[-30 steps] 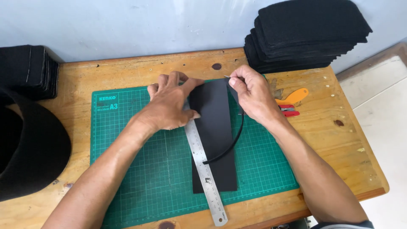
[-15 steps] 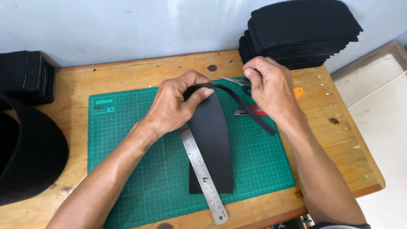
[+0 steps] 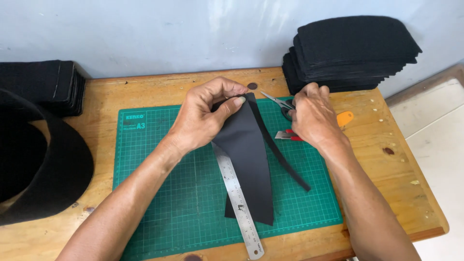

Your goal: The person measures and cuts a strip of black fabric using a metal ruler and a red utility knife on a green cutting mat. They then use scissors to trim the edges and a yellow plastic scraper to smooth the surface of the cut piece.

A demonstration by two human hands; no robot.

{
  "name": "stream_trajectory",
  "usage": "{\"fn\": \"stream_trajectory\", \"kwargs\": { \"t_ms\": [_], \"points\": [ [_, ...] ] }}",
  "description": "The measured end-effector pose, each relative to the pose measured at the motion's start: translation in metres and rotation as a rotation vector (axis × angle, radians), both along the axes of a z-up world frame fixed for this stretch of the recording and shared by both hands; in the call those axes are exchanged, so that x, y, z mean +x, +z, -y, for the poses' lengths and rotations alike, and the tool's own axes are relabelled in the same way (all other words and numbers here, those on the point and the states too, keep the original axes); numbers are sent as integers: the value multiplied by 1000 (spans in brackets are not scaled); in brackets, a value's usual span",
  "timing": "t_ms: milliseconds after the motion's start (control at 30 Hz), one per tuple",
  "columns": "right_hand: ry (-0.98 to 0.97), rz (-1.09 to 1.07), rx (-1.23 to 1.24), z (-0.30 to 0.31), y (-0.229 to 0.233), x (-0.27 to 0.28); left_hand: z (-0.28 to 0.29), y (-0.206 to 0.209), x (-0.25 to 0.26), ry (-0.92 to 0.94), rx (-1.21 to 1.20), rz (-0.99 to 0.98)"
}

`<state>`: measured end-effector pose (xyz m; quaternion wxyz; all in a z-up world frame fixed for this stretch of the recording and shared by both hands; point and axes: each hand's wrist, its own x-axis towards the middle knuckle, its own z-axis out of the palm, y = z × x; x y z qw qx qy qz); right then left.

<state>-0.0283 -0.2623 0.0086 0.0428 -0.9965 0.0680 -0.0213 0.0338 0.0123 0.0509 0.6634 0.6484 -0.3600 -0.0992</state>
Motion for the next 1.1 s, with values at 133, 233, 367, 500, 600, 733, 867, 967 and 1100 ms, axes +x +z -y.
{"fn": "stream_trajectory", "kwargs": {
  "t_ms": [133, 233, 367, 500, 600, 733, 867, 967, 1100],
  "points": [
    [-89, -96, 44, -12, 8, -1, -7, -13, 18, 17, -29, -69],
    [-54, -82, 31, -9, 4, 1, -13, -23, 28, 13, -39, -136],
    [-61, 104, 86, -11, 4, -2, -18, -13, 24, 9, -8, -105],
    [-62, 248, 391, -18, 26, -9, -19, -9, 24, -18, 2, -105],
    [-117, 76, 958, -41, 67, -33, -17, -14, 25, -39, -45, -144],
    [184, -10, 1256, -30, 55, -36, -14, -27, 29, -44, -62, -208],
    [285, -264, 1195, -35, 55, -36, -13, -35, 34, -15, -113, -271],
    [293, -316, 1216, -33, 42, -33, -14, -41, 36, -11, -161, -340],
    [279, -346, 1266, -32, 35, -29, -14, -41, 38, 17, -179, -417]
  ]
}}
